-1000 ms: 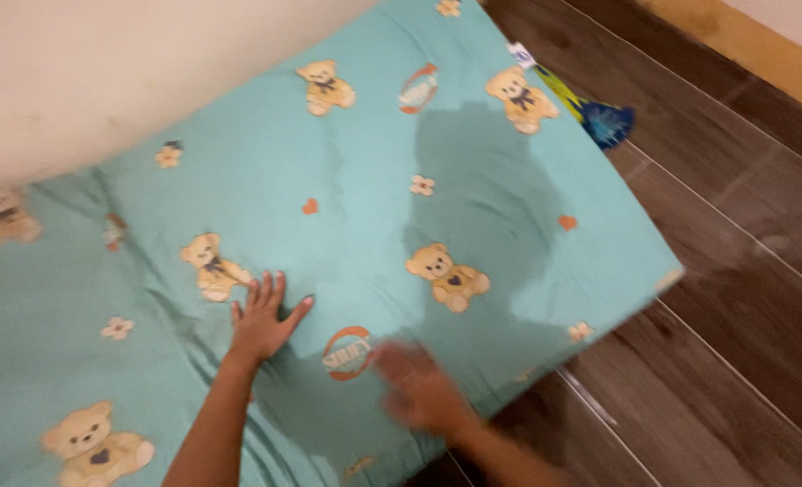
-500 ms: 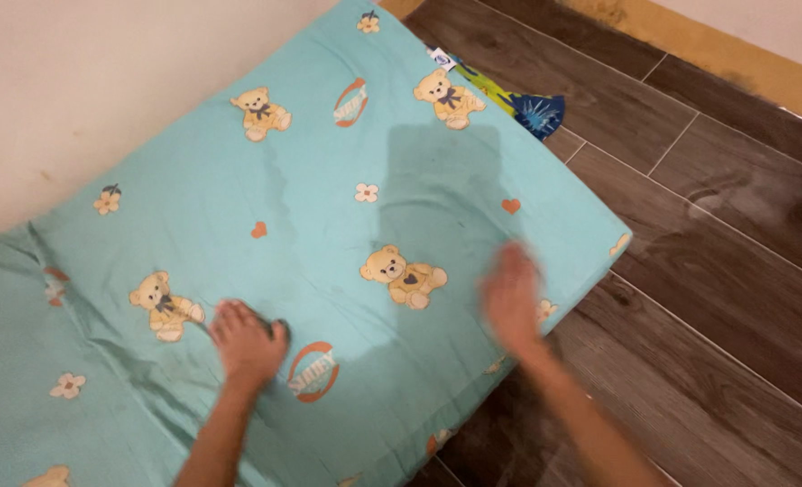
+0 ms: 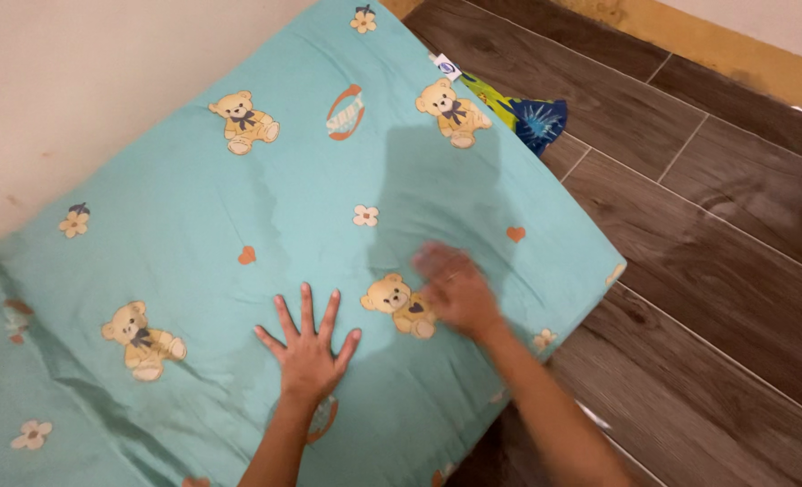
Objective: The person tidies a small bed by clearing away stuffed animals and a blanket, then lifting and repositioning the mattress and smoothing the fitted sheet by hand.
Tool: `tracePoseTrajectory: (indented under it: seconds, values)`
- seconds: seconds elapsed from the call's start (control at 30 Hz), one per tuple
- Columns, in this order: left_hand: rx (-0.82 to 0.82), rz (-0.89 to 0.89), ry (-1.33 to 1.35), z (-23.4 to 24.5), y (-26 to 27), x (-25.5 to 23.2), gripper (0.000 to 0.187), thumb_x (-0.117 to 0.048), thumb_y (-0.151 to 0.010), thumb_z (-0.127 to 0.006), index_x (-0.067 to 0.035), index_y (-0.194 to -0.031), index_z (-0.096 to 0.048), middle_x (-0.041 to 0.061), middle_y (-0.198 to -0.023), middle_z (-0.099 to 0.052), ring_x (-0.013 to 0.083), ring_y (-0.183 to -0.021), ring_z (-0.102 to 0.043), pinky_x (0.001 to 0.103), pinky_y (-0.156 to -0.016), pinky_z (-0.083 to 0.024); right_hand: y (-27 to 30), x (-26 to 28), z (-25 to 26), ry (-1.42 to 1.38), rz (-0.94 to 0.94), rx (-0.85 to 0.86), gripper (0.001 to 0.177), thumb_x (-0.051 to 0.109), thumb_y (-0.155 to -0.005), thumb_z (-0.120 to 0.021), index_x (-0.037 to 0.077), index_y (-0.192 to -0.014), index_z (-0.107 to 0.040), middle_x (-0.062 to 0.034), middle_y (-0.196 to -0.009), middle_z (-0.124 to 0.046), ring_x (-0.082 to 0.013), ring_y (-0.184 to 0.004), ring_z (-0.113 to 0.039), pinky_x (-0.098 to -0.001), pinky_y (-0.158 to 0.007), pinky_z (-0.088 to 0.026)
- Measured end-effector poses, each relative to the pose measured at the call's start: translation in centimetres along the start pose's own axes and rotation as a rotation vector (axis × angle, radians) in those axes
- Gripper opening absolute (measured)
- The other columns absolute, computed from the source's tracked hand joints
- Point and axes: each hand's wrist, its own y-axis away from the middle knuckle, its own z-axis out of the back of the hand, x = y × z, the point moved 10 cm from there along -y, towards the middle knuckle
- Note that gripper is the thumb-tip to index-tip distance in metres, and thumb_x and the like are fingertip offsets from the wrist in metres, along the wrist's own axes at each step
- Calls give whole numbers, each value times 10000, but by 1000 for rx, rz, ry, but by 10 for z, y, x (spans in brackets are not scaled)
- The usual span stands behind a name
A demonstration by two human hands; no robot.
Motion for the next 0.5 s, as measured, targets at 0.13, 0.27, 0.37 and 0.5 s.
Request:
tracePoseTrajectory:
  seconds: [0.13,0.27,0.37,0.5]
  values:
    - [-63,-40,12,-9,-2,3,780,-753,-899,-368,-394,-1573,-213,66,-1686,-22,472,-1505,67,829,-1032,80,7,-101,8,54,-296,5,582,414,-1055,-426,251,-1605,-331,-39,-1689,-279,-279,-1570,-255,-504,-1300,-191]
    - [-82,-41,9,-15,0,3,782,-760,-896,-349,-394,-1573,-210,61,-1691,-25,466,-1510,72,832,-1037,74,38,-170,18,201,-585,50,629,491,-1086,-226,253,-1660,-126,-43,-1741,-46,-274,-1591,-53,-577,-1260,-40]
    - [-87,-43,10,-14,-1,4,784,-762,-898,-340,-391,-1575,-206,65,-1687,-17,468,-1506,76,832,-1035,74,79,-216,36,205,-800,42,645,539,-1068,-178,293,-1656,-78,-1,-1746,26,-256,-1594,13,-610,-1248,14]
    - [-102,-56,15,-15,-2,1,775,-752,-907,-337,-375,-1571,-205,83,-1677,-7,468,-1501,88,838,-1020,78,167,-270,61,167,-1212,109,666,457,-1029,-215,222,-1643,-106,-55,-1753,29,-307,-1621,-5,-662,-1215,-37]
